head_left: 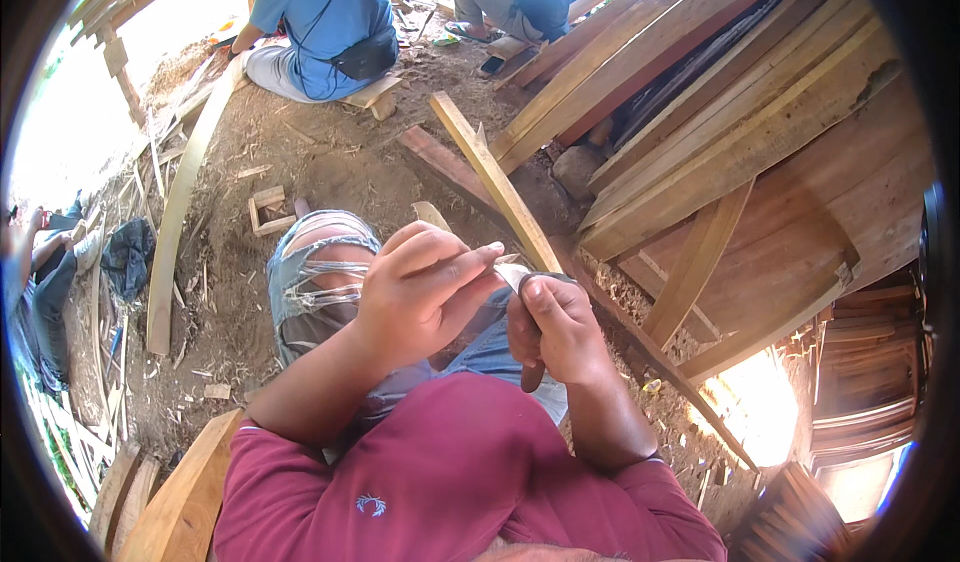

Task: The person sits on the ground and uses a small knife to shave and shape a thin wooden stick. They hold the stick in their left hand and carefully scrape the surface with the knife in their right hand, rotating the stick to work on different sides.

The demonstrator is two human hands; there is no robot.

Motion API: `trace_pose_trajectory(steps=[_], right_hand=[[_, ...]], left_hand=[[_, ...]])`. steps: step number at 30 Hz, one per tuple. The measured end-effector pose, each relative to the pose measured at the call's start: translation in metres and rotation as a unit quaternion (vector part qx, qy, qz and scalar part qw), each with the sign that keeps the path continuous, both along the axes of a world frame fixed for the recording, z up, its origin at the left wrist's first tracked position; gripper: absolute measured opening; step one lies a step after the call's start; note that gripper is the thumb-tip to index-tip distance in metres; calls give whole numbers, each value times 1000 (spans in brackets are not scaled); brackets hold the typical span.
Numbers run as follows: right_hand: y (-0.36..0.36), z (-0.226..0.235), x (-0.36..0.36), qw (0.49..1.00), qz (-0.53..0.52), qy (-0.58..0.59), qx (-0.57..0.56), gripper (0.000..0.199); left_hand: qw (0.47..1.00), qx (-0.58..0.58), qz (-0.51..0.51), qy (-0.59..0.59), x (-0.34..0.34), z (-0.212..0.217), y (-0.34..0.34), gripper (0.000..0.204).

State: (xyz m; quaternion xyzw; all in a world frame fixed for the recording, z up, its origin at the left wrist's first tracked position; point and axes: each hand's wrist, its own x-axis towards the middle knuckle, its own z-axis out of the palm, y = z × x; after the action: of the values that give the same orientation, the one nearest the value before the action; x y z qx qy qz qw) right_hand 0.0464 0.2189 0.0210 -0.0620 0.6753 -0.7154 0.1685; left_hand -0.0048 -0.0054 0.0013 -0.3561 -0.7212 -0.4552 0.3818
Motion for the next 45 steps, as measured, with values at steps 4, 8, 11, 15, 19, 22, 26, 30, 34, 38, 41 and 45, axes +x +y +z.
trace_pose_trajectory(steps=[4, 8, 11, 15, 19, 22, 26, 30, 34, 38, 41, 45], right_hand=[[0, -3, -1, 1000, -4, 6, -20, 53], [0, -1, -1, 1000, -13, -1, -2, 52], [-4, 4, 2, 1000, -16, 7, 16, 51], [-6, 2, 3, 998, -48, 37, -2, 54], [-11, -13, 1, 983, -109, 119, -85, 45], [-14, -13, 1, 981, -120, 129, -75, 37], [-20, -6, 2, 975, -124, 181, 17, 39], [-17, -1, 2, 979, -128, 155, 47, 26], [-14, 0, -4, 979, -132, 141, 56, 27], [-6, -7, -7, 997, -58, 46, -31, 39], [-16, -12, -7, 995, -36, 13, -92, 45], [-22, -4, -5, 996, -26, -11, -85, 44]], left_hand=[[1000, 2, -9, 5, 0, 2, -2, 38], [1000, 11, -13, 8, -2, -1, 0, 36], [998, 39, -36, -25, -1, -4, 2, 33], [986, 73, -81, -123, 1, -1, 0, 25], [906, 217, -185, -312, 4, -1, 4, 16], [821, 298, -267, -407, 0, -7, 0, 22], [694, 377, -329, -518, -4, -17, -8, 30], [639, 405, -357, -548, -3, -8, -10, 31], [615, 411, -369, -564, -5, -8, -12, 32], [624, 397, -392, -547, -5, -14, -12, 28], [668, 390, -335, -539, 3, -5, -2, 23], [763, 310, -310, -476, 1, -16, -4, 22]])
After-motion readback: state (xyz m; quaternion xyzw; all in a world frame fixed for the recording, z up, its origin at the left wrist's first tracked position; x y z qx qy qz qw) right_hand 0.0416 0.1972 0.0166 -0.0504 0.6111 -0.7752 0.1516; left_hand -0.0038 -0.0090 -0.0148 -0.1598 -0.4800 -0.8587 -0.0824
